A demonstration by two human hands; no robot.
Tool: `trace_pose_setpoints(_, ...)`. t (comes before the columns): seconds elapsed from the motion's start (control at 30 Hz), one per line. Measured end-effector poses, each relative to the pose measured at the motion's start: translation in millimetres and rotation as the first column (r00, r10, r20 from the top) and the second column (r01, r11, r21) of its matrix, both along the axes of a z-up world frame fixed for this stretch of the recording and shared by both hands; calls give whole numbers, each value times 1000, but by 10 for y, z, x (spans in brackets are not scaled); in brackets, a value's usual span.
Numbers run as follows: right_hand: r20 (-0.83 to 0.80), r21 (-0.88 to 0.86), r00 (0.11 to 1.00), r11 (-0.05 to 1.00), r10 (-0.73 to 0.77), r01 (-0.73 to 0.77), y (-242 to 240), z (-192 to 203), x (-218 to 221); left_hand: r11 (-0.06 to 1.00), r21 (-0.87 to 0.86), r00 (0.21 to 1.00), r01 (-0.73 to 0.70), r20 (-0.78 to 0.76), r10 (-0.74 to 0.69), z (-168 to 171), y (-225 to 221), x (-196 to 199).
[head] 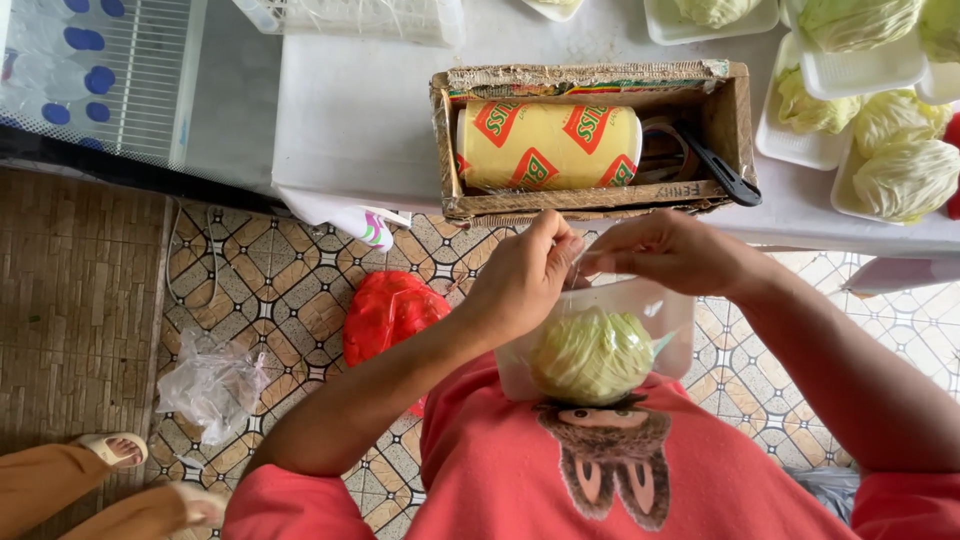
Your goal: The person wraps cabbages in plastic film on trays and secures them with tape.
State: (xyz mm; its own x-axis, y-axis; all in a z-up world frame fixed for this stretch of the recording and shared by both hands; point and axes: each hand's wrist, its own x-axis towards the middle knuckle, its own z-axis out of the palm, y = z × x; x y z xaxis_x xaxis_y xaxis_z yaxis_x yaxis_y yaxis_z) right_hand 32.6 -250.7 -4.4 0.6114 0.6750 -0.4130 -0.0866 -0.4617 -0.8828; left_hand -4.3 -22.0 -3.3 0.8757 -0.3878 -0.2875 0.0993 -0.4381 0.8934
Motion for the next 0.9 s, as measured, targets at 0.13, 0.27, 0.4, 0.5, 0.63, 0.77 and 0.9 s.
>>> trace_pose_setpoints(0.13, -129, 166, 954, 943, -270, 289, -8, -234, -94, 998, -59, 998, 28, -52, -31, -119, 7, 77)
trace_pose_setpoints(0.27, -164, 214, 946, 927, -279, 310, -74, -297, -103, 971, -229, 988, 71, -118, -100, -16, 165, 173)
trace_pose_setpoints(0.4, -130, 211, 954, 932, -271, 294, -245, -564, -122, 888, -355, 945, 291, -41, -326, 43, 398, 301)
trace_pose_setpoints(0.5, -150, 202, 948, 930, -280, 307, -316, -679, -165, 864, -307, 911, 399, 22, -412, 99, 546, 316)
trace_pose_setpoints(0.63, -190, 151, 939, 937, -285, 315, -206, -417, -185, 851, -328, 911, 411, 118, -395, 95, 624, 297)
trace_pose_setpoints(0.77, -199, 195, 939, 928, -280, 318, -285, -585, -240, 785, -554, 960, 277, 131, -246, -141, 586, 205)
trace_pose_setpoints(0.9, -182, 211, 930, 911, -320, 355, -329, -672, -307, 742, -653, 979, 152, -3, -203, -246, 549, 221)
